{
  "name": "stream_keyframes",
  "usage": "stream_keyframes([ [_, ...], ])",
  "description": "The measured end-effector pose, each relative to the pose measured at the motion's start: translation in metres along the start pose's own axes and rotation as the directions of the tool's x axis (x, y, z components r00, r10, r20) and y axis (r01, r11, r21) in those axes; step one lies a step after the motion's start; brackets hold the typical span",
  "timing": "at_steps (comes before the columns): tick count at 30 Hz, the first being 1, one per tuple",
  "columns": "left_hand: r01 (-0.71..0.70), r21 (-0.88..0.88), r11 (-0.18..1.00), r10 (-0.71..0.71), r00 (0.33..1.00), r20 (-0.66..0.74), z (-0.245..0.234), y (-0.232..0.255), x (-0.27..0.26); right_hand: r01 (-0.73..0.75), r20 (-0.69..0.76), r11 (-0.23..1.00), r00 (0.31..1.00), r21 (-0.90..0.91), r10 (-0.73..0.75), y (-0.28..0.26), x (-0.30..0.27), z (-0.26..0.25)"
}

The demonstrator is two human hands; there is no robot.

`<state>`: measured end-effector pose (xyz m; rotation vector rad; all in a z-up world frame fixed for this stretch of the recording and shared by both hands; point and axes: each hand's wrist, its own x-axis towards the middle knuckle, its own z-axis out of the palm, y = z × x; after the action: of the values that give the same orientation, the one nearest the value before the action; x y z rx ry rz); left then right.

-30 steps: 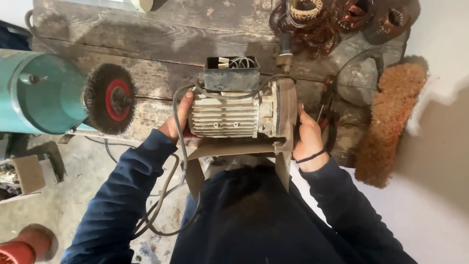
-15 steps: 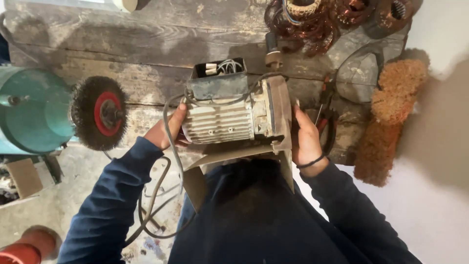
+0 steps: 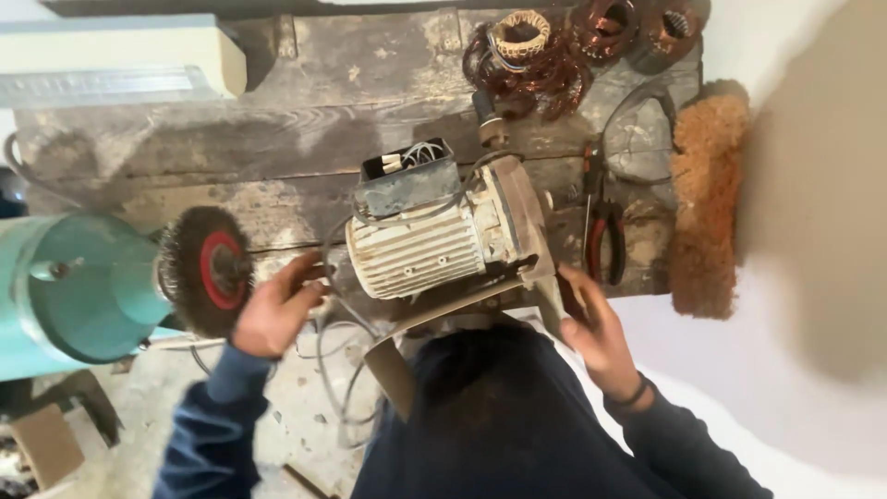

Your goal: The person places a motor on a workbench and retrieves a wrench from a tool drawer. They then use the wrench to tighten a bolt on the motor's mounting bracket.

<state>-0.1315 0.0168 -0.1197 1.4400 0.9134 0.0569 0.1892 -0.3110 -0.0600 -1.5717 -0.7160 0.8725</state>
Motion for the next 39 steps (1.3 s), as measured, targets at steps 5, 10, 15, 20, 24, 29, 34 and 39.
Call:
stream_keyframes([
  [5, -0.152, -0.244, 0.958, 0.137, 0.988, -0.077, 0.050, 0.013, -0.024, -0.151, -0.129, 0.922, 0.985, -0.356, 0.112, -0.014, -0.018, 0.027],
  [10, -0.368, -0.395, 0.842, 0.321, 0.930, -0.182, 0.079, -0.010, -0.028, -0.148, -0.256, 0.924, 0.965, -0.351, 0.057, -0.015, -0.028, 0.037],
  [15, -0.303, -0.487, 0.819, 0.225, 0.951, -0.213, 0.072, -0.070, -0.021, 0.014, -0.193, 0.744, 0.962, -0.668, -0.191, 0.006, -0.028, 0.019],
  [20, -0.322, -0.150, 0.935, 0.270, 0.919, -0.288, 0.071, -0.073, -0.037, 0.001, -0.124, 0.736, 0.986, -0.676, -0.114, -0.006, -0.020, 0.005],
  [24, -0.325, 0.188, 0.927, 0.372, 0.858, -0.353, 0.078, -0.057, -0.045, 0.038, -0.106, 0.735, 0.983, -0.677, -0.149, 0.008, -0.025, -0.003],
  [29, -0.486, 0.279, 0.829, 0.559, 0.735, -0.383, 0.082, -0.005, -0.040, 0.117, -0.112, 0.690, 0.954, -0.714, -0.277, 0.002, -0.023, 0.011],
  [34, -0.601, 0.134, 0.788, 0.609, 0.732, -0.306, 0.073, -0.007, 0.032, 0.118, -0.195, 0.695, 0.915, -0.709, -0.354, 0.044, -0.030, 0.027],
  [39, -0.485, -0.335, 0.808, 0.452, 0.874, -0.178, 0.073, -0.034, 0.073, 0.116, -0.488, 0.956, 0.839, -0.270, -0.240, 0.074, -0.021, 0.047],
])
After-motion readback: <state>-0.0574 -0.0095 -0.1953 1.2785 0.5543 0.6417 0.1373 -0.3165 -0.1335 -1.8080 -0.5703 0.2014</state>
